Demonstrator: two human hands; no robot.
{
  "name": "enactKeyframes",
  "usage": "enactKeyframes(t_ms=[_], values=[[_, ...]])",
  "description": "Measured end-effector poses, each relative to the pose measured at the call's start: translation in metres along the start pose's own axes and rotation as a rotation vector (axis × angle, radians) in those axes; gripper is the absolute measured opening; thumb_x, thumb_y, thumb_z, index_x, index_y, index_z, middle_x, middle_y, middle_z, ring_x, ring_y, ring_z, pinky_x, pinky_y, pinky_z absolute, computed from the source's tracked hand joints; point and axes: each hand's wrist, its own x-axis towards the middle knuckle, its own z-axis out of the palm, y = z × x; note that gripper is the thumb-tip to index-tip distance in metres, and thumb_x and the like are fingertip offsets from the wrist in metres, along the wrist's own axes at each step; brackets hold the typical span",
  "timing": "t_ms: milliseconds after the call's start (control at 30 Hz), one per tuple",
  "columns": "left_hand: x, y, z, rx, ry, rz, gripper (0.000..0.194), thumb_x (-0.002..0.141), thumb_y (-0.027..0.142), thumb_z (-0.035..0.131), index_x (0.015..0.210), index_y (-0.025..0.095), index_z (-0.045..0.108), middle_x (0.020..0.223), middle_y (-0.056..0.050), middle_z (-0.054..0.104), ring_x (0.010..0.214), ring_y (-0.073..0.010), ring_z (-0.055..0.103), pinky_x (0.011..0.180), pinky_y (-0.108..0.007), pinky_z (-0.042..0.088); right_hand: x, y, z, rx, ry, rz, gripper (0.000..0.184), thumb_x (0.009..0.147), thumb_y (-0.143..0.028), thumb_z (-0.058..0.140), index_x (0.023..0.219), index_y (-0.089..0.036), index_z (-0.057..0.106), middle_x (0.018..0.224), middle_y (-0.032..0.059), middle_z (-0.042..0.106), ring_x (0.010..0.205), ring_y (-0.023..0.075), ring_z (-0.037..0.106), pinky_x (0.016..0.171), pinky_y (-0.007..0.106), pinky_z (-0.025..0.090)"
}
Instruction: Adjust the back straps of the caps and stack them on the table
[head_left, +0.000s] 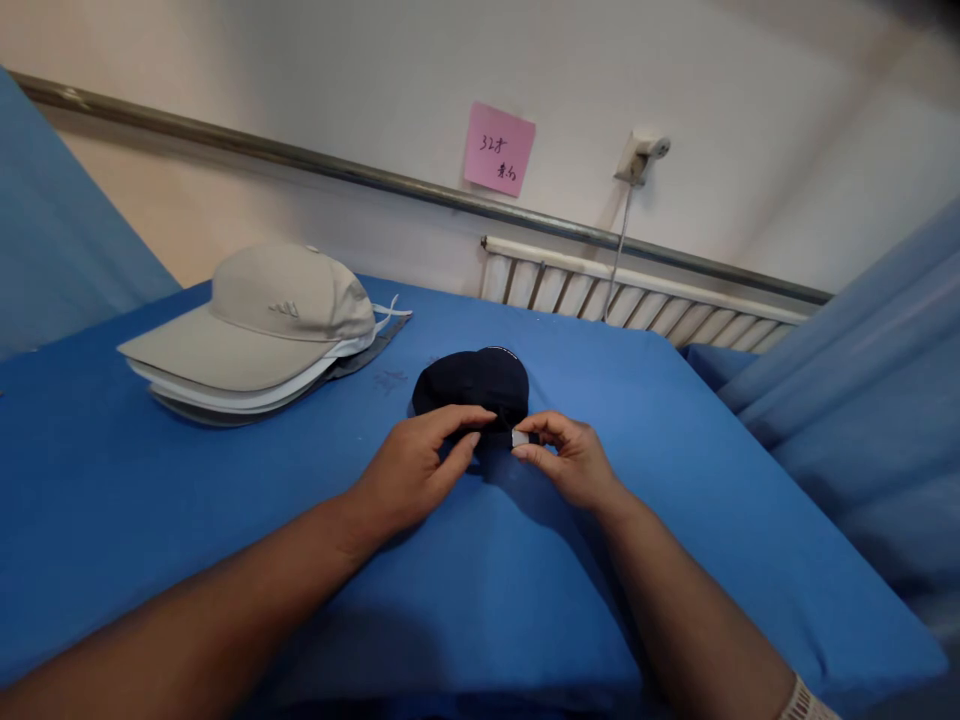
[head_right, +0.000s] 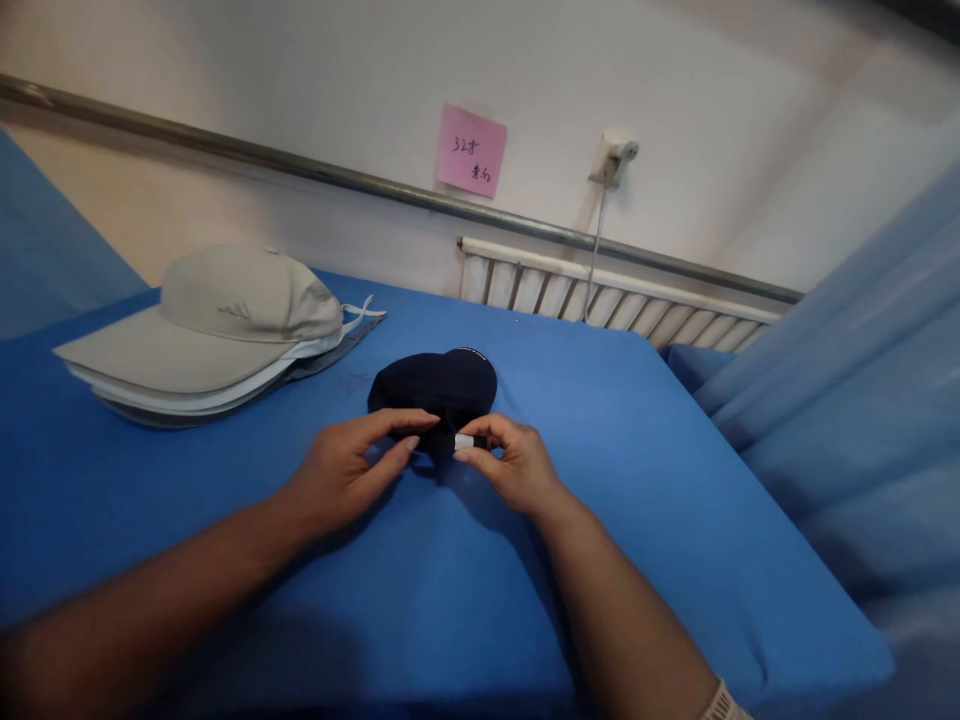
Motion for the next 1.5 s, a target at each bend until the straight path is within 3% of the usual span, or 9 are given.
enactKeyframes(t_ms=[100,200,300,433,567,733,900,1100,1500], values=[[0.000,0.000,-0.005,0.071,0.154,-0.036,0.025,0.089,0.032,0.056,0.108,0.022,0.068,0.101,-0.004,0.073,0.085,-0.0176,0.065,0.081,-0.029,0.050,0.001,0.001,-0.001,-0.006,0.036,0.015,0.020,0.078,-0.035,0.073,0.092,-0.021,0.068,0.081,0.0012,0.070,0.070,0.0147,0.062,0.066,0.028,0.050],[0.003,-0.004,-0.007,0.065,0.162,-0.100,0.022,0.088,0.035,0.056,0.099,0.021,0.069,0.083,-0.001,0.072,0.070,-0.0151,0.063,0.068,-0.026,0.049,0.000,0.001,-0.002,-0.011,0.040,0.025,0.022,0.078,-0.036,0.073,0.093,-0.021,0.069,0.081,0.0013,0.070,0.070,0.0147,0.062,0.067,0.028,0.050],[0.007,-0.009,-0.007,0.084,0.018,-0.090,0.023,0.088,0.036,0.056,0.095,0.020,0.072,0.082,-0.001,0.072,0.069,-0.0153,0.064,0.065,-0.026,0.048,0.000,0.002,-0.004,0.011,0.038,0.029,0.024,0.078,-0.036,0.074,0.095,-0.021,0.069,0.083,0.0020,0.071,0.073,0.0153,0.063,0.069,0.029,0.051],[0.008,-0.019,-0.004,0.141,-0.204,-0.087,0.037,0.091,0.035,0.053,0.123,0.022,0.065,0.097,-0.005,0.075,0.078,-0.0179,0.068,0.072,-0.029,0.049,0.001,0.002,-0.005,0.033,0.045,0.029,0.024,0.077,-0.036,0.075,0.094,-0.021,0.069,0.083,0.0021,0.071,0.074,0.0158,0.064,0.070,0.029,0.051],[0.008,-0.029,0.000,0.175,-0.295,-0.032,0.036,0.093,0.033,0.051,0.125,0.025,0.062,0.106,-0.004,0.073,0.090,-0.0198,0.068,0.078,-0.031,0.049,0.001,0.000,-0.005,0.029,0.029,0.019,0.021,0.078,-0.035,0.075,0.093,-0.022,0.069,0.085,0.0019,0.071,0.074,0.0152,0.064,0.070,0.029,0.052],[0.009,-0.020,-0.005,0.260,-0.191,0.111,0.024,0.094,0.031,0.047,0.096,0.020,0.069,0.095,-0.005,0.068,0.088,-0.0195,0.063,0.080,-0.033,0.048,0.002,-0.001,-0.004,0.015,0.043,0.002,0.020,0.078,-0.034,0.074,0.093,-0.021,0.068,0.081,0.0013,0.071,0.070,0.0144,0.063,0.068,0.028,0.051],[0.004,-0.001,-0.012,0.173,-0.139,0.264,0.021,0.095,0.029,0.046,0.098,0.020,0.065,0.111,-0.006,0.064,0.105,-0.0207,0.057,0.093,-0.036,0.045,0.002,-0.001,-0.002,0.018,0.036,-0.005,0.018,0.078,-0.031,0.074,0.092,-0.021,0.068,0.079,0.0001,0.070,0.068,0.0135,0.062,0.063,0.026,0.049],[0.007,0.000,-0.009,0.158,-0.164,0.155,0.027,0.096,0.035,0.044,0.083,0.019,0.061,0.080,-0.001,0.061,0.079,-0.0164,0.056,0.081,-0.034,0.044,0.002,-0.005,-0.002,0.010,0.008,-0.041,0.017,0.078,-0.030,0.075,0.092,-0.022,0.069,0.083,0.0006,0.070,0.072,0.0142,0.062,0.067,0.027,0.049],[0.010,-0.006,-0.004,-0.062,-0.147,-0.097,0.024,0.086,0.042,0.058,0.090,0.021,0.069,0.082,-0.003,0.068,0.079,-0.0189,0.063,0.072,-0.031,0.048,0.003,-0.006,0.000,0.025,0.027,-0.049,0.016,0.079,-0.032,0.073,0.092,-0.022,0.068,0.084,0.0017,0.071,0.074,0.0151,0.064,0.067,0.028,0.050]])
